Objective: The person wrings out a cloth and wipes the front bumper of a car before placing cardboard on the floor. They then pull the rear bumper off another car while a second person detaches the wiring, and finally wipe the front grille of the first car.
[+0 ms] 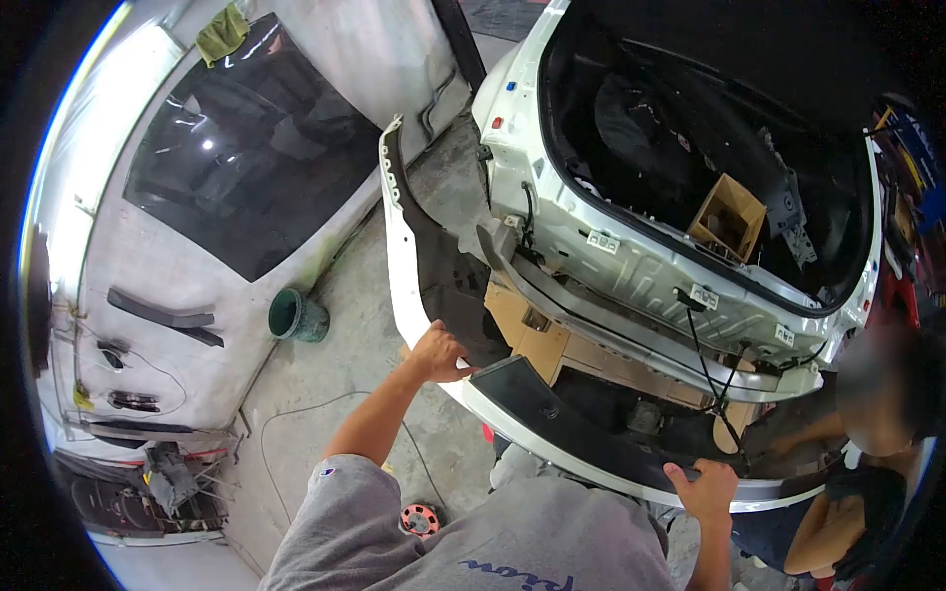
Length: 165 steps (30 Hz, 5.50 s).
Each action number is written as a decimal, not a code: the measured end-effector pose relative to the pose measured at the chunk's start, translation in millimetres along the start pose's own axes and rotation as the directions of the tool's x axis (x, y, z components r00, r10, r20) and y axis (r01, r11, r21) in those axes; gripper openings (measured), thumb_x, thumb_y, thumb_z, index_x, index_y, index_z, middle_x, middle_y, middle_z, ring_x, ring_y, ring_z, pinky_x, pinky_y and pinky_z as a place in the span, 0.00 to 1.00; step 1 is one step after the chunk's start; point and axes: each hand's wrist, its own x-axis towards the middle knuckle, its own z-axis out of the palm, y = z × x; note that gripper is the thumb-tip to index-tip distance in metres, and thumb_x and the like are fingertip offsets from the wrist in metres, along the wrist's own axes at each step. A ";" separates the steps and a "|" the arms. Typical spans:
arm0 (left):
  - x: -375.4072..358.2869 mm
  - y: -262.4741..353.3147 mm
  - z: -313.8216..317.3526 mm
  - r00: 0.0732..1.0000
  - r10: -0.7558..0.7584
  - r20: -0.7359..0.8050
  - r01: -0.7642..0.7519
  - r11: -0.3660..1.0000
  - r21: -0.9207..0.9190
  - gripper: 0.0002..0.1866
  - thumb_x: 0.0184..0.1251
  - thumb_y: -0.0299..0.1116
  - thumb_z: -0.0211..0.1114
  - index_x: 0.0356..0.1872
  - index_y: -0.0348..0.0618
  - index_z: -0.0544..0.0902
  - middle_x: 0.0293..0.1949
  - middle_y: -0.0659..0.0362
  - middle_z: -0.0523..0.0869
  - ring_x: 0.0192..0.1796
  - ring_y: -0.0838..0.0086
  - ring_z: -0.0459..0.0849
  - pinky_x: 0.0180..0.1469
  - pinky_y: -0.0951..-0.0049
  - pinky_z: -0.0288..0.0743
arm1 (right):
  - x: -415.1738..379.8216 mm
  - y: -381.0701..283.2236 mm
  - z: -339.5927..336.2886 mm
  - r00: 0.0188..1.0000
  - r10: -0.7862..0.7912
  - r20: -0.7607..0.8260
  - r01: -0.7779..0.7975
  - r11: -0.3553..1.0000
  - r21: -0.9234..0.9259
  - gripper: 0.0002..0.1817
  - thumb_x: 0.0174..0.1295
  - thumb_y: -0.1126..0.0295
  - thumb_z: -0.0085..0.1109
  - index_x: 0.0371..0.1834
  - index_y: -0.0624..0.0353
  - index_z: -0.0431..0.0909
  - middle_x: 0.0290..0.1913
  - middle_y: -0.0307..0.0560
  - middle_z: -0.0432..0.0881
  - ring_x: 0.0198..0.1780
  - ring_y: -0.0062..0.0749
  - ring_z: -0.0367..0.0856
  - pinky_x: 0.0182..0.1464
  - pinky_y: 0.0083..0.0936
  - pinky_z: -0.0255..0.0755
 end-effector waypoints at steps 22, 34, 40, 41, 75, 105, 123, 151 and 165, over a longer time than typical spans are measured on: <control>17.6 -3.3 -1.6 0.999 0.015 -0.044 -0.015 1.000 -0.010 0.24 0.59 0.61 0.64 0.23 0.51 0.90 0.18 0.57 0.83 0.29 0.66 0.81 0.48 0.65 0.62 | 11.2 0.9 -5.4 0.991 0.091 0.093 -0.088 0.995 -0.040 0.38 0.49 0.31 0.66 0.18 0.64 0.81 0.20 0.61 0.80 0.29 0.60 0.82 0.34 0.48 0.73; 22.2 -8.3 -0.6 1.000 0.007 -0.014 -0.007 1.000 -0.005 0.25 0.59 0.62 0.63 0.22 0.50 0.89 0.17 0.56 0.82 0.28 0.65 0.81 0.49 0.65 0.63 | 17.1 5.5 -0.1 0.993 0.080 0.085 -0.080 0.997 0.002 0.40 0.51 0.30 0.65 0.19 0.66 0.81 0.21 0.64 0.79 0.31 0.62 0.81 0.36 0.50 0.72; 21.1 -7.0 -1.9 0.998 0.017 -0.053 -0.018 1.000 -0.023 0.25 0.59 0.61 0.64 0.21 0.50 0.89 0.16 0.56 0.82 0.27 0.65 0.81 0.48 0.64 0.62 | 19.1 -1.5 -6.5 0.996 0.059 0.066 -0.059 0.998 0.003 0.39 0.51 0.32 0.65 0.21 0.67 0.83 0.21 0.64 0.80 0.31 0.62 0.81 0.36 0.49 0.72; 21.5 -7.0 -1.8 0.999 0.014 -0.051 -0.015 1.000 -0.023 0.24 0.58 0.61 0.64 0.21 0.50 0.89 0.16 0.56 0.82 0.27 0.65 0.81 0.48 0.64 0.62 | 20.0 -1.1 -6.2 0.996 0.059 0.065 -0.059 0.998 0.004 0.39 0.51 0.32 0.65 0.21 0.67 0.83 0.21 0.64 0.80 0.31 0.62 0.81 0.36 0.49 0.72; 20.4 -4.0 0.3 0.999 -0.010 -0.046 0.009 1.000 -0.020 0.17 0.56 0.55 0.66 0.29 0.55 0.91 0.22 0.56 0.86 0.32 0.65 0.84 0.53 0.64 0.64 | 24.8 -7.3 -16.6 0.985 0.101 0.137 -0.106 0.994 0.025 0.37 0.51 0.33 0.67 0.20 0.65 0.83 0.21 0.60 0.81 0.30 0.58 0.82 0.36 0.45 0.74; 25.7 -8.1 35.3 0.989 0.055 -0.138 -0.047 0.997 0.063 0.09 0.42 0.38 0.67 0.22 0.47 0.89 0.22 0.48 0.83 0.34 0.58 0.82 0.52 0.61 0.65 | -2.7 21.0 0.7 0.999 0.028 0.022 -0.029 0.999 0.045 0.45 0.51 0.22 0.55 0.14 0.63 0.81 0.16 0.54 0.78 0.26 0.52 0.81 0.38 0.40 0.72; 15.5 3.7 21.8 0.983 0.031 -0.180 -0.028 0.999 0.018 0.07 0.38 0.35 0.69 0.19 0.43 0.86 0.21 0.49 0.83 0.33 0.58 0.81 0.54 0.58 0.62 | -6.7 31.0 5.0 0.997 0.038 0.063 -0.041 0.998 0.048 0.43 0.49 0.23 0.57 0.12 0.60 0.79 0.15 0.53 0.77 0.27 0.54 0.81 0.39 0.41 0.74; 10.9 1.7 16.9 0.994 0.040 -0.098 -0.034 0.998 0.053 0.06 0.39 0.27 0.67 0.22 0.42 0.87 0.24 0.47 0.83 0.34 0.56 0.81 0.54 0.58 0.63 | -11.5 19.2 4.7 0.999 0.033 0.018 -0.033 0.998 0.046 0.40 0.49 0.27 0.62 0.12 0.61 0.76 0.18 0.51 0.77 0.28 0.51 0.79 0.43 0.39 0.71; 7.6 10.4 15.0 0.993 0.060 -0.106 -0.056 0.998 0.040 0.04 0.40 0.29 0.66 0.19 0.41 0.84 0.22 0.46 0.83 0.33 0.55 0.80 0.54 0.59 0.62 | -18.5 18.4 4.0 0.991 0.111 0.080 -0.117 0.991 0.072 0.43 0.48 0.23 0.57 0.16 0.62 0.80 0.21 0.54 0.79 0.35 0.52 0.81 0.47 0.40 0.70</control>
